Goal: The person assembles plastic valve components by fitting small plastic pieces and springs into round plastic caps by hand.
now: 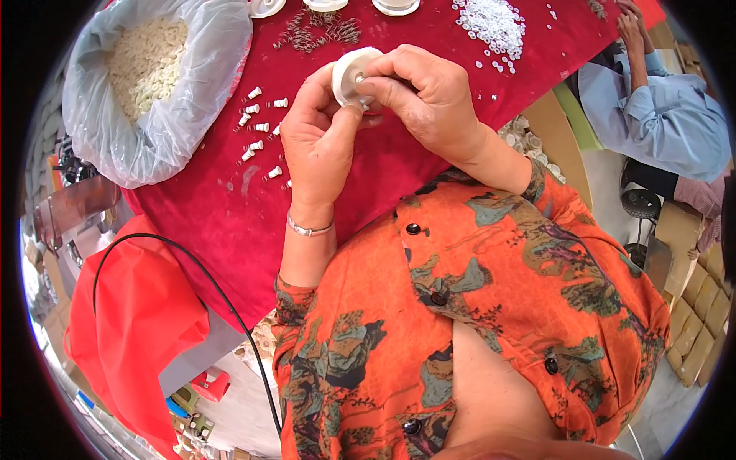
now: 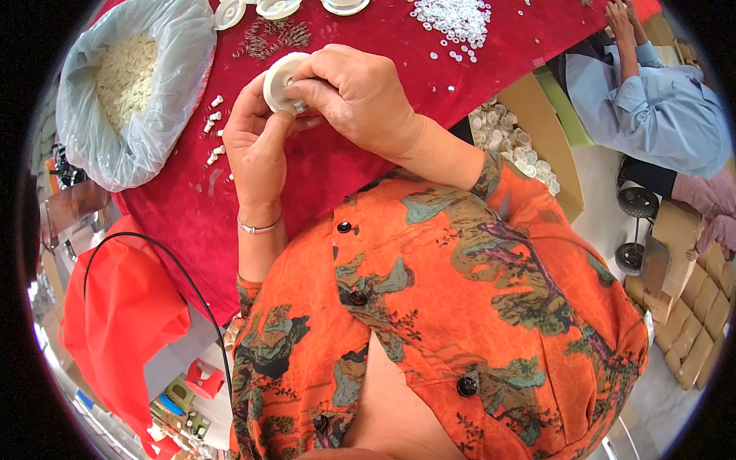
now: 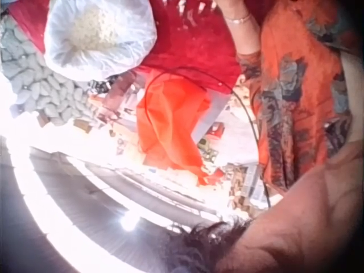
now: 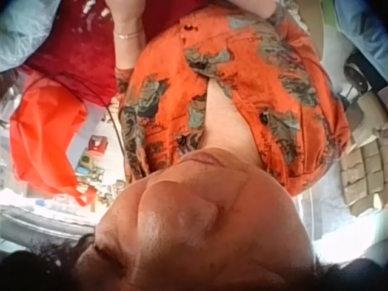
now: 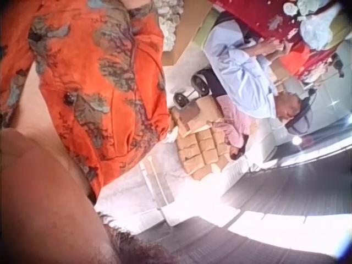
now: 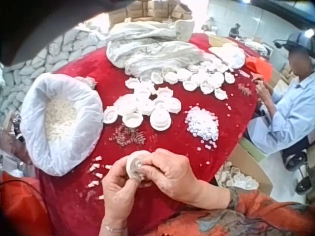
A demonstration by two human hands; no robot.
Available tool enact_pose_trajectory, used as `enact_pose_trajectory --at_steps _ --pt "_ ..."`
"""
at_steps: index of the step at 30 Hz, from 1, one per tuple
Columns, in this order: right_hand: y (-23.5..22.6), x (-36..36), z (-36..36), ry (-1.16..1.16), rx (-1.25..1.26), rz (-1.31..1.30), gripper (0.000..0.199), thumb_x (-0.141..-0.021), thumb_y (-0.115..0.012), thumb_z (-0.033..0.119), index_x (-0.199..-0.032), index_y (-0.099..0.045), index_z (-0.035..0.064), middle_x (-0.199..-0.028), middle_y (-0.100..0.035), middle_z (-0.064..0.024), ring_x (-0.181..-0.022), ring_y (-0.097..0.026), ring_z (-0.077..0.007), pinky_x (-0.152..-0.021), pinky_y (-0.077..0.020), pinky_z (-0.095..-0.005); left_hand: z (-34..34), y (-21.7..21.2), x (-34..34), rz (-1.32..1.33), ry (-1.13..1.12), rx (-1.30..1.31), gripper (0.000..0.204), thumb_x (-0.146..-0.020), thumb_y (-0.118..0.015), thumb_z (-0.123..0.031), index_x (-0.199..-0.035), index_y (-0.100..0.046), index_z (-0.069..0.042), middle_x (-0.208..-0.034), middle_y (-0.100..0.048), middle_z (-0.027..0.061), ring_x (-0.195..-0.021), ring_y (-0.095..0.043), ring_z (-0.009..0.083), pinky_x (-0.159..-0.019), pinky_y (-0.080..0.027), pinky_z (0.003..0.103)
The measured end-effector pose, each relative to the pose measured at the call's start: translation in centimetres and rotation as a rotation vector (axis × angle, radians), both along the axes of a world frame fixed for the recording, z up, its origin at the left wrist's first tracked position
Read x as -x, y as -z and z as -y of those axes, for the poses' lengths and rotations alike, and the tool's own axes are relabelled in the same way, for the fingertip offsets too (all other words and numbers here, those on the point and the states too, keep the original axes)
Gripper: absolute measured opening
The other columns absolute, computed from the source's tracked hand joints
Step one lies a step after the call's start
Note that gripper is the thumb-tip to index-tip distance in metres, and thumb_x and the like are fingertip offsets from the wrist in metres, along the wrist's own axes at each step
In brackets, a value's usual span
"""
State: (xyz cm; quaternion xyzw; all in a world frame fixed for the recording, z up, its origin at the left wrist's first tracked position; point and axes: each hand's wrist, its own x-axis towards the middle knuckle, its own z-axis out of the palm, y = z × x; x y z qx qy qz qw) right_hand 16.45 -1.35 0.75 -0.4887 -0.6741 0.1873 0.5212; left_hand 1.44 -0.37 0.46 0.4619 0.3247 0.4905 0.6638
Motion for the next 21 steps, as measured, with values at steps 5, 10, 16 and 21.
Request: enact_pose_trajectory --at_steps 5,10,16,21 --pt "-0.6 0.6 0.6 -0.021 0.292 -0.32 0.008 -0.081 -0.07 0.01 -0.085 -0.068 0.0032 -0.074 -0.062 -0.007 -0.063 -0.061 -0.0158 -0.056 -0.0493 -0.0279 0.1 0.3 0.0 -0.031 0.004 -0.03 0.034 -0.089 -0.051 0.007 -0.122 -0.052 0.003 -0.108 -0.062 0.0086 -0.094 -0.062 0.0128 -0.077 -0.057 0.027" --pt "0.3 0.4 0.1 -0.025 0.17 -0.23 0.008 -0.082 -0.069 0.009 -0.086 -0.067 0.0024 -0.074 -0.063 -0.0064 -0.062 -0.061 -0.0142 -0.056 -0.05 -0.0279 0.0 0.2 0.0 -0.046 -0.01 -0.037 0.035 -0.088 -0.052 0.008 -0.122 -0.053 0.002 -0.108 -0.063 0.0077 -0.093 -0.062 0.0128 -0.077 -0.057 0.027" --pt "0.6 0.3 0.3 -0.042 0.23 -0.285 0.01 -0.082 -0.069 0.01 -0.086 -0.064 0.003 -0.071 -0.062 -0.0066 -0.061 -0.06 -0.0136 -0.055 -0.0495 -0.0287 -0.1 0.9 0.2 -0.132 0.007 -0.137 0.036 -0.087 -0.052 0.009 -0.122 -0.053 0.002 -0.107 -0.063 0.0074 -0.093 -0.062 0.0134 -0.078 -0.057 0.028" --pt "-0.2 -0.5 0.7 0.022 0.219 -0.183 0.017 -0.08 -0.073 0.014 -0.085 -0.061 0.0034 -0.068 -0.06 -0.0063 -0.059 -0.059 -0.0132 -0.053 -0.048 -0.0284 0.2 0.5 0.2 -0.029 0.025 -0.085 0.036 -0.087 -0.051 0.009 -0.123 -0.052 0.004 -0.109 -0.062 0.0085 -0.096 -0.062 0.0145 -0.079 -0.057 0.029"
